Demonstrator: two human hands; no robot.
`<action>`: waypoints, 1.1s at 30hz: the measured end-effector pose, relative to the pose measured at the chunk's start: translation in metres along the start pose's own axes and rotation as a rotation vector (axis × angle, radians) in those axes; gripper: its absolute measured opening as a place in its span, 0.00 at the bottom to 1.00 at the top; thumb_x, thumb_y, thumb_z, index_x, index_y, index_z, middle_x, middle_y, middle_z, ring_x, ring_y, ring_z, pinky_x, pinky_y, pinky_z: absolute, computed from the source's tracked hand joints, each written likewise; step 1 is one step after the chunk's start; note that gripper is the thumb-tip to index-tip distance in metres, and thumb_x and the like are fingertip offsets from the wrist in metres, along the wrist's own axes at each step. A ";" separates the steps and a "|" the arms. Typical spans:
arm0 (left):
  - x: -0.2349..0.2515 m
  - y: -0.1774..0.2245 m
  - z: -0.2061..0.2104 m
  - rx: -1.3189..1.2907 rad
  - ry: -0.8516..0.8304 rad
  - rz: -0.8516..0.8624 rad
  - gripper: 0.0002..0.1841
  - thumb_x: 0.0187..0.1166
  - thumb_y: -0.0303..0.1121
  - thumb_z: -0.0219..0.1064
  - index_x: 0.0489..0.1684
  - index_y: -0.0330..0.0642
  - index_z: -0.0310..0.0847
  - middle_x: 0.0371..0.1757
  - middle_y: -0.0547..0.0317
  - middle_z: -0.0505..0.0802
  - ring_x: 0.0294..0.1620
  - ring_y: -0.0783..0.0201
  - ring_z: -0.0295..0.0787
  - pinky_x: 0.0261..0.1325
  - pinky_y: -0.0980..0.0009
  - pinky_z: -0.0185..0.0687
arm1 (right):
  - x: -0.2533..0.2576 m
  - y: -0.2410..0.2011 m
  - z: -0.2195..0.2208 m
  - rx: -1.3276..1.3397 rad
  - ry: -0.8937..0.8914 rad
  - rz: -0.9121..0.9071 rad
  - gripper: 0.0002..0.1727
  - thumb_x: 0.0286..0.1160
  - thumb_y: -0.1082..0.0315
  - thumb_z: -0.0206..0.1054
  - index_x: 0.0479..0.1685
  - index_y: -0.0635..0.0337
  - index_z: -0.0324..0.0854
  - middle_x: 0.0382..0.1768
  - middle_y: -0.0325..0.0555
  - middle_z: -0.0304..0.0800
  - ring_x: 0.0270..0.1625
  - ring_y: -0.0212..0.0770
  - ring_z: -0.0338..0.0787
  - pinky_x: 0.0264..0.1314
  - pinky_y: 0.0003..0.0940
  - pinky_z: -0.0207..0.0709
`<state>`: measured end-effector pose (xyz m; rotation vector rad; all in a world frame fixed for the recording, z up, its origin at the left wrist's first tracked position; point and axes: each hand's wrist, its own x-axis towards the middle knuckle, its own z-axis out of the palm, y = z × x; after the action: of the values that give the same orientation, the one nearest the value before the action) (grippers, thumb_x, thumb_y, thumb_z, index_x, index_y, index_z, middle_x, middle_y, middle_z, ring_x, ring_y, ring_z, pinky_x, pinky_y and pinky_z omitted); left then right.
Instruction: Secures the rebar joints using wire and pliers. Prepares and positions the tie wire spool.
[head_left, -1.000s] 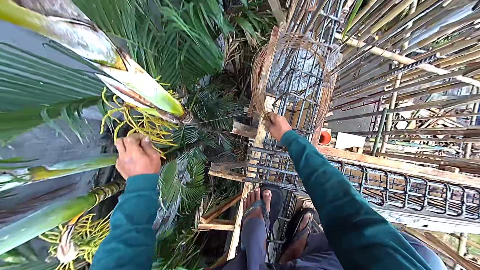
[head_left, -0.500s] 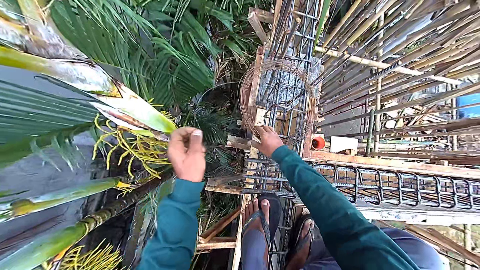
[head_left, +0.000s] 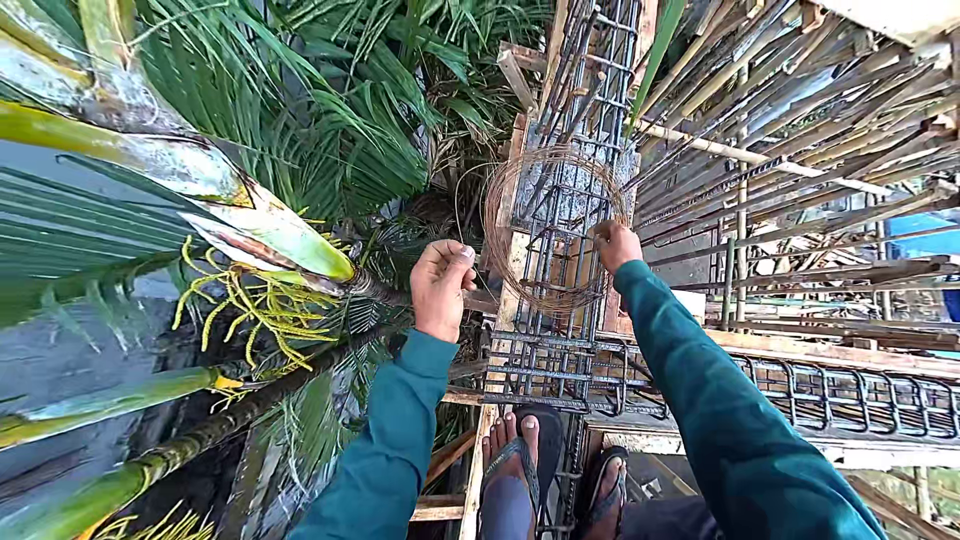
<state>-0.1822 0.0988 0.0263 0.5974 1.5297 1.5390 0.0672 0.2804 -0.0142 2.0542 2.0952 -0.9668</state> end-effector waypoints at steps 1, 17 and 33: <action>0.001 -0.006 0.000 0.010 -0.002 -0.010 0.02 0.86 0.30 0.61 0.47 0.48 0.78 0.35 0.70 0.87 0.30 0.76 0.84 0.37 0.78 0.85 | 0.002 -0.001 0.002 -0.015 0.002 0.014 0.19 0.85 0.67 0.63 0.70 0.63 0.81 0.63 0.64 0.89 0.69 0.65 0.86 0.74 0.68 0.73; 0.055 -0.098 0.054 0.260 -0.040 -0.415 0.37 0.77 0.29 0.75 0.85 0.34 0.59 0.64 0.34 0.87 0.53 0.46 0.93 0.60 0.50 0.90 | 0.013 0.050 -0.017 0.280 0.142 0.243 0.18 0.80 0.67 0.67 0.64 0.66 0.80 0.58 0.65 0.90 0.58 0.62 0.93 0.63 0.65 0.84; 0.045 -0.084 0.058 0.507 -0.067 -0.362 0.34 0.82 0.29 0.67 0.86 0.35 0.53 0.61 0.34 0.87 0.46 0.44 0.94 0.55 0.47 0.90 | -0.025 0.022 -0.010 0.030 0.133 -0.016 0.17 0.85 0.69 0.61 0.67 0.68 0.77 0.55 0.66 0.90 0.59 0.66 0.90 0.64 0.69 0.79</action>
<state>-0.1372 0.1576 -0.0571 0.6007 1.8682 0.8527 0.0936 0.2610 -0.0033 2.1769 2.1755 -0.8917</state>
